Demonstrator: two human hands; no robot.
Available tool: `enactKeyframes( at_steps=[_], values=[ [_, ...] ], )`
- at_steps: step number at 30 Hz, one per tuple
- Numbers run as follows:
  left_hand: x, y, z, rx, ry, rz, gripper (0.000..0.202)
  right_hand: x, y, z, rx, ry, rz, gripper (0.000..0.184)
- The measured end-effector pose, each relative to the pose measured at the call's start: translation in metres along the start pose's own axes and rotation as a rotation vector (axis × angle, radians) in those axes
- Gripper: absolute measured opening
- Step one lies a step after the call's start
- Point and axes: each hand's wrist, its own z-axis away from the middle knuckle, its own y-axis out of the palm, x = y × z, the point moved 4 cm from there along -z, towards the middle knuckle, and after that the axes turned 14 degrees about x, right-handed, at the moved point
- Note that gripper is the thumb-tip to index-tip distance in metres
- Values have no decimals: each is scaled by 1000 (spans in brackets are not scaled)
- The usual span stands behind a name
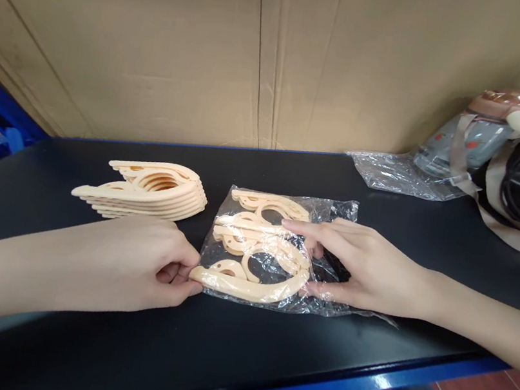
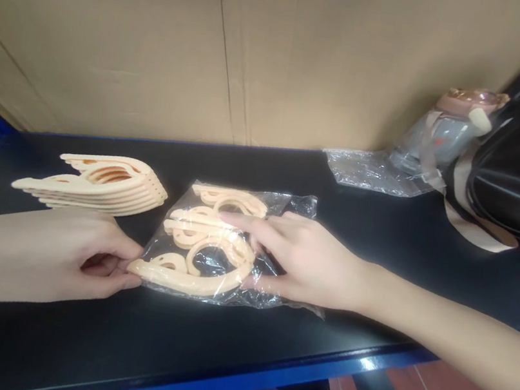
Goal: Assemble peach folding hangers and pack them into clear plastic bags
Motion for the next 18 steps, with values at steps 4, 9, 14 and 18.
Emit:
enactKeyframes(
  at_steps=[4,9,14,18],
  values=[
    [4,0,2,-18,-32,-6,40,0,0,1,-1,4,10,73],
    [5,1,5,38,-127,62,49,0,1,1,7,8,27,73],
    [8,1,7,63,-134,94,46,1,0,0,6,15,32,71],
    [10,1,8,54,-166,90,44,2,-1,0,-5,7,32,69]
  ],
)
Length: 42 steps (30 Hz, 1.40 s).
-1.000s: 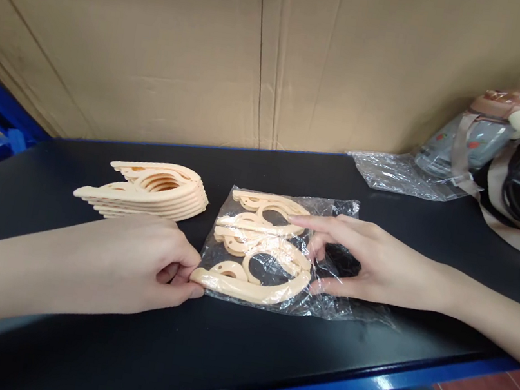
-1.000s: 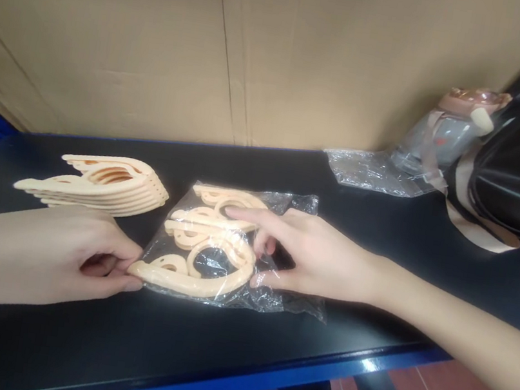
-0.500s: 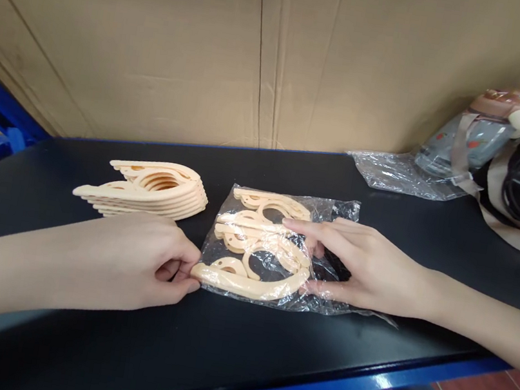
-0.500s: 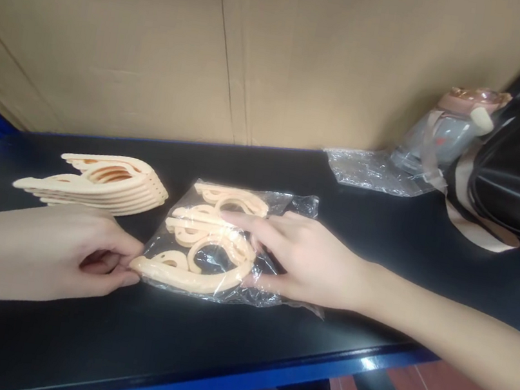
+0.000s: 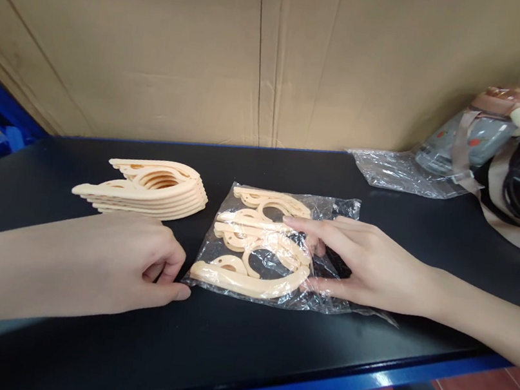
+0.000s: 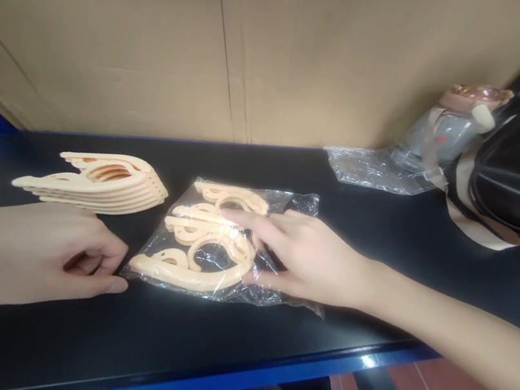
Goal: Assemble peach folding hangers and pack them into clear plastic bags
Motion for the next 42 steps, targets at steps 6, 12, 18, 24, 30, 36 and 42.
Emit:
enactKeyframes(
  at_steps=[6,12,18,24,30,36,42],
  values=[
    [-3,0,-4,52,-76,149,47,0,0,0,-2,3,1,70],
    [-1,0,-10,143,-23,381,33,-1,0,-1,-5,8,-1,68],
    [5,4,-13,163,1,385,20,-2,0,0,-4,1,-13,69],
    [4,5,-7,138,-20,333,17,-3,0,-2,-2,23,-40,66],
    [3,-6,7,-38,-120,92,53,-9,-1,0,25,38,-40,71],
    [-4,-14,9,-252,-107,-190,31,-15,-11,3,-84,119,88,73],
    [-5,-3,6,-115,-43,-159,28,-23,-15,3,-163,352,174,71]
  ],
)
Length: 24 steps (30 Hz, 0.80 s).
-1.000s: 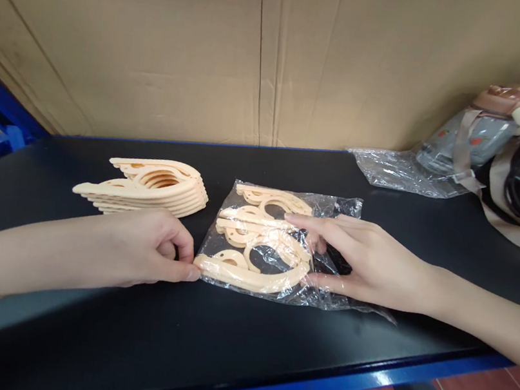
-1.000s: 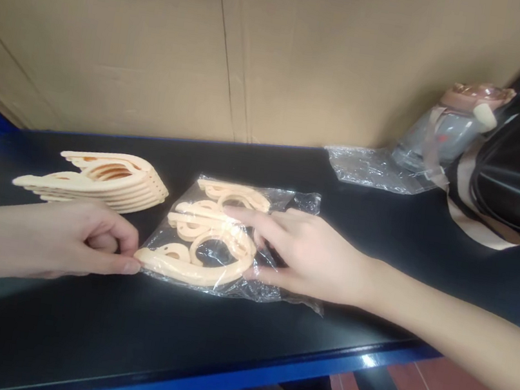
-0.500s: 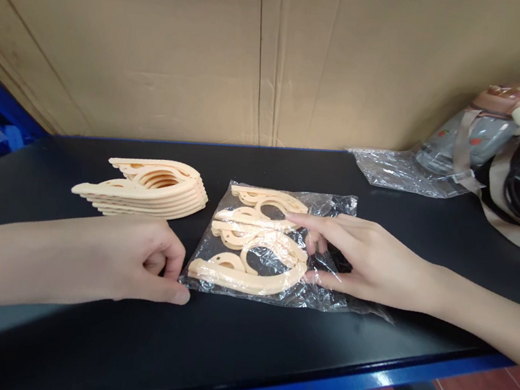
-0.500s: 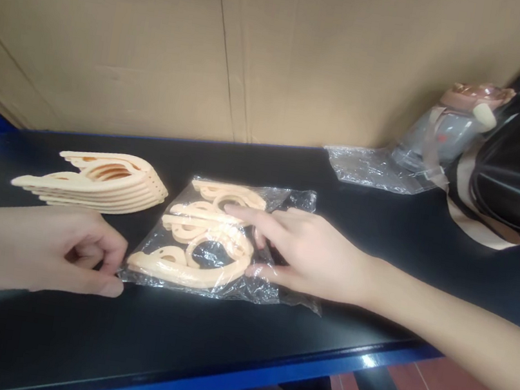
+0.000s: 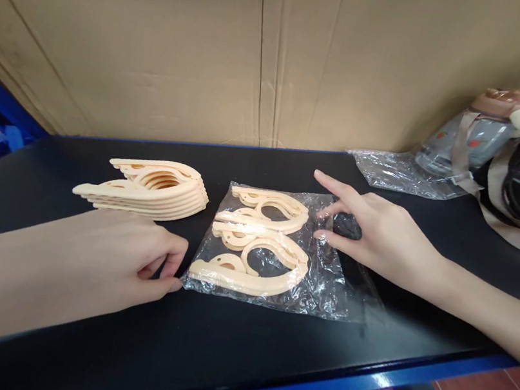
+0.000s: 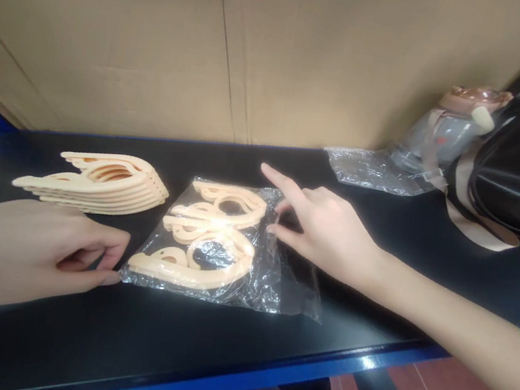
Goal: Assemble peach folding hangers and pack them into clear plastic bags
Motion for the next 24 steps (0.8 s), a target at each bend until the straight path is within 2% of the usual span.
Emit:
enactKeyframes(
  at_steps=[5,10,18,21,24],
  values=[
    [-3,1,1,-15,54,69,25,1,7,-3,76,-64,-157,68],
    [-4,3,-1,-30,113,134,23,4,9,-3,90,-120,-189,65],
    [-7,1,1,-30,101,20,22,4,13,-2,196,-154,-194,71],
    [-11,0,5,-79,139,5,23,4,14,-1,216,-149,-176,70],
    [2,15,2,-164,199,-3,21,4,14,-1,233,-143,-154,69]
  ],
)
